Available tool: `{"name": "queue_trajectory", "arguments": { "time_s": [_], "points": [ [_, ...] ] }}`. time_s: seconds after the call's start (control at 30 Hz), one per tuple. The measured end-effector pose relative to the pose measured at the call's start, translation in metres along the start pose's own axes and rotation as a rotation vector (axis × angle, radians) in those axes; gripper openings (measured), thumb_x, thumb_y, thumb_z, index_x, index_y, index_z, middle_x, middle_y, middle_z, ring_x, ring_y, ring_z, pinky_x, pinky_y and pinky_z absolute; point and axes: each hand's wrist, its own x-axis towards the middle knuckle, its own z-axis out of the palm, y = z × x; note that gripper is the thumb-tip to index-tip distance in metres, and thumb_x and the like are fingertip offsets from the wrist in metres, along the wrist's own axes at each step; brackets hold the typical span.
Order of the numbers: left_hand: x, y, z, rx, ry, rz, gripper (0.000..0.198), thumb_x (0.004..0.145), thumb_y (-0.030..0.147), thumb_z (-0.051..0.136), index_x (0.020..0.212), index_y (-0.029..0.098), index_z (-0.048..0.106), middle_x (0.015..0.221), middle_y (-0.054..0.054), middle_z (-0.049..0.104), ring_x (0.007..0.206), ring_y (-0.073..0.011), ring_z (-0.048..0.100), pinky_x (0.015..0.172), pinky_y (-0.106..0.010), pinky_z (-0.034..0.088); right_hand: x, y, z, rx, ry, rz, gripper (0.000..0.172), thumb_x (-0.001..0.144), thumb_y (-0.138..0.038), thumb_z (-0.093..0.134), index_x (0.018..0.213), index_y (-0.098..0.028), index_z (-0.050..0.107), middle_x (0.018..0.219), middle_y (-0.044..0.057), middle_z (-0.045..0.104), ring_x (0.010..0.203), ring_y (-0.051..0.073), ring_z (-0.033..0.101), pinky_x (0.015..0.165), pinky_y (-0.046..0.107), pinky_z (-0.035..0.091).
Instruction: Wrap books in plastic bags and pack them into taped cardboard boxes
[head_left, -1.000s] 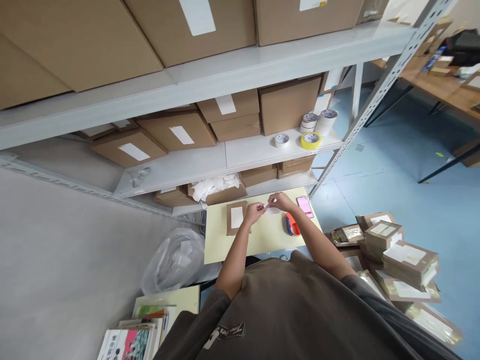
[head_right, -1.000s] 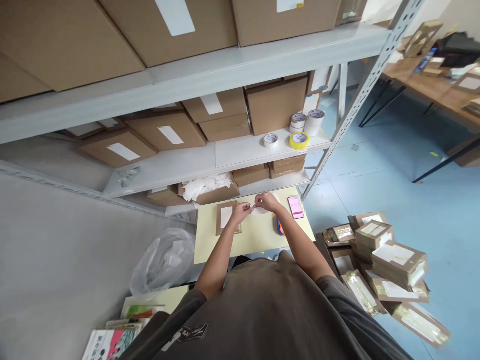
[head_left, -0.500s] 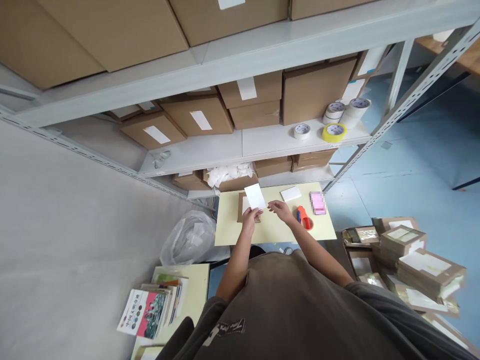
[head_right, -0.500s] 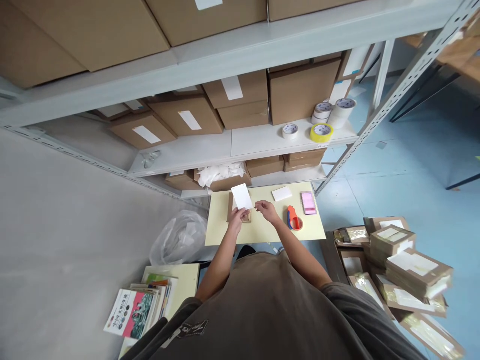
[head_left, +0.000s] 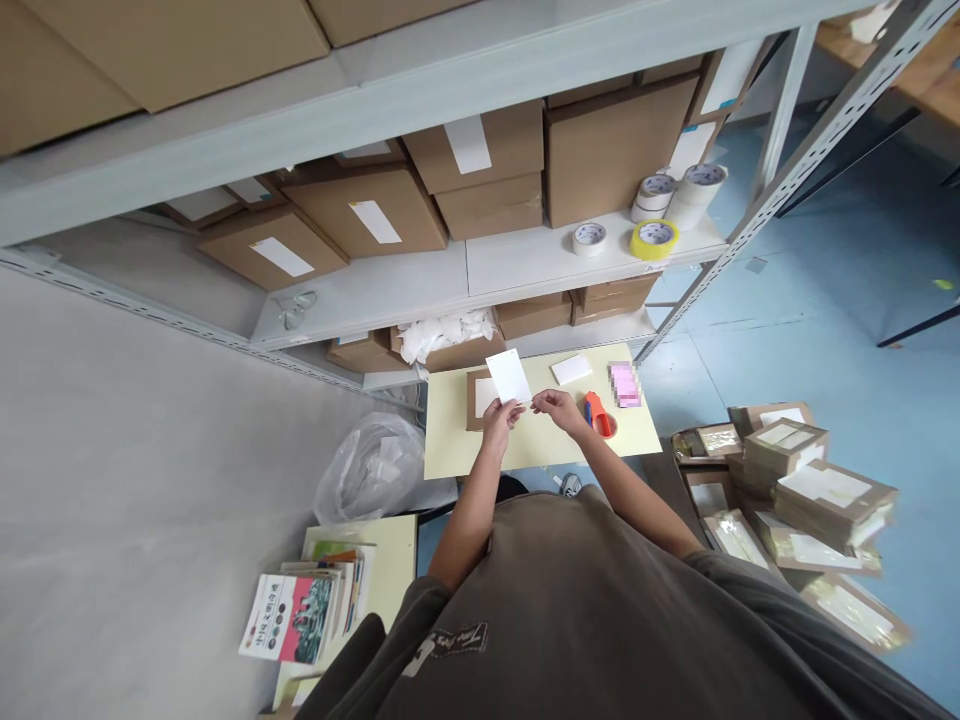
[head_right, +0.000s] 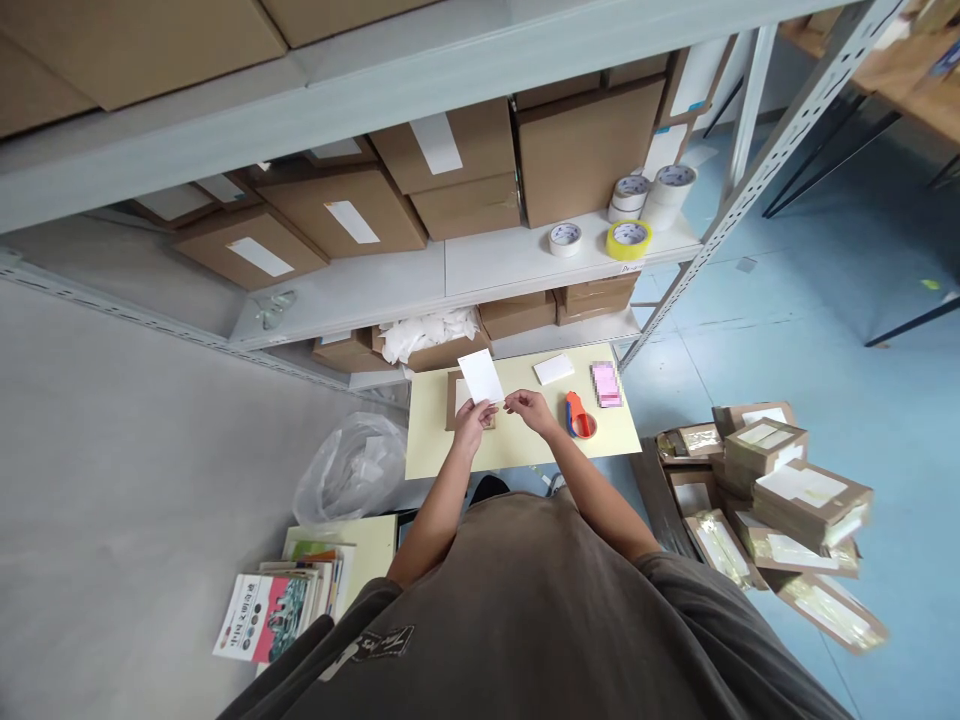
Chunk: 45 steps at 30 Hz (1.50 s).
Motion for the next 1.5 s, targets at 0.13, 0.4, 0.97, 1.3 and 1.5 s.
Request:
{"name": "queue_trajectory", "arguments": {
  "time_s": [0.13, 0.4, 0.97, 1.3, 1.5],
  "points": [
    [-0.004, 0.0, 0.001, 0.011, 0.013, -0.008, 0.046, 0.066, 0.043, 0.093, 0.096, 0.017, 0.07, 0.089, -0.01, 0.081, 0.079, -0.0204, 0.078, 0.071, -0.027, 0.051, -0.002, -0.002, 0.003, 0.007, -0.018, -0.009, 0.036, 0.082, -0.057, 0.081, 0.086, -0.022, 0.073, 0.079, 0.004, 0.074, 0.078, 0.021, 0.069, 0.081, 0.037, 0.056],
    [-0.013, 0.004, 0.005, 0.167, 0.122, 0.078, 0.065, 0.065, 0.038, 0.097, 0.121, 0.02, 0.068, 0.115, -0.012, 0.078, 0.084, -0.0197, 0.077, 0.076, -0.029, 0.055, -0.011, -0.013, 0.004, -0.006, -0.082, -0.056, 0.04, 0.089, -0.063, 0.075, 0.09, -0.023, 0.07, 0.084, 0.004, 0.076, 0.083, 0.02, 0.069, 0.084, 0.037, 0.055],
    [-0.054, 0.031, 0.023, 0.41, -0.093, 0.333, 0.023, 0.082, 0.038, 0.088, 0.095, 0.02, 0.087, 0.1, -0.01, 0.084, 0.094, -0.0271, 0.078, 0.089, -0.037, 0.061, -0.031, -0.033, 0.011, -0.122, -0.076, -0.205, 0.042, 0.094, -0.064, 0.07, 0.088, -0.023, 0.07, 0.083, 0.004, 0.073, 0.081, 0.022, 0.068, 0.081, 0.037, 0.056],
    [-0.063, 0.031, 0.027, 0.392, -0.116, 0.329, 0.021, 0.08, 0.035, 0.09, 0.097, 0.023, 0.087, 0.111, -0.011, 0.083, 0.109, -0.0316, 0.077, 0.099, -0.043, 0.06, -0.036, -0.033, 0.006, -0.017, -0.087, -0.164, 0.043, 0.089, -0.066, 0.076, 0.089, -0.023, 0.074, 0.085, 0.005, 0.075, 0.083, 0.023, 0.069, 0.084, 0.039, 0.058],
    [-0.064, 0.027, 0.033, 0.384, -0.101, 0.359, 0.024, 0.079, 0.037, 0.089, 0.099, 0.024, 0.087, 0.11, -0.01, 0.084, 0.108, -0.0305, 0.077, 0.1, -0.042, 0.061, -0.037, -0.036, 0.002, -0.041, -0.08, -0.16, 0.043, 0.089, -0.067, 0.074, 0.088, -0.023, 0.072, 0.085, 0.005, 0.074, 0.085, 0.023, 0.069, 0.084, 0.039, 0.059]
  ]
}}
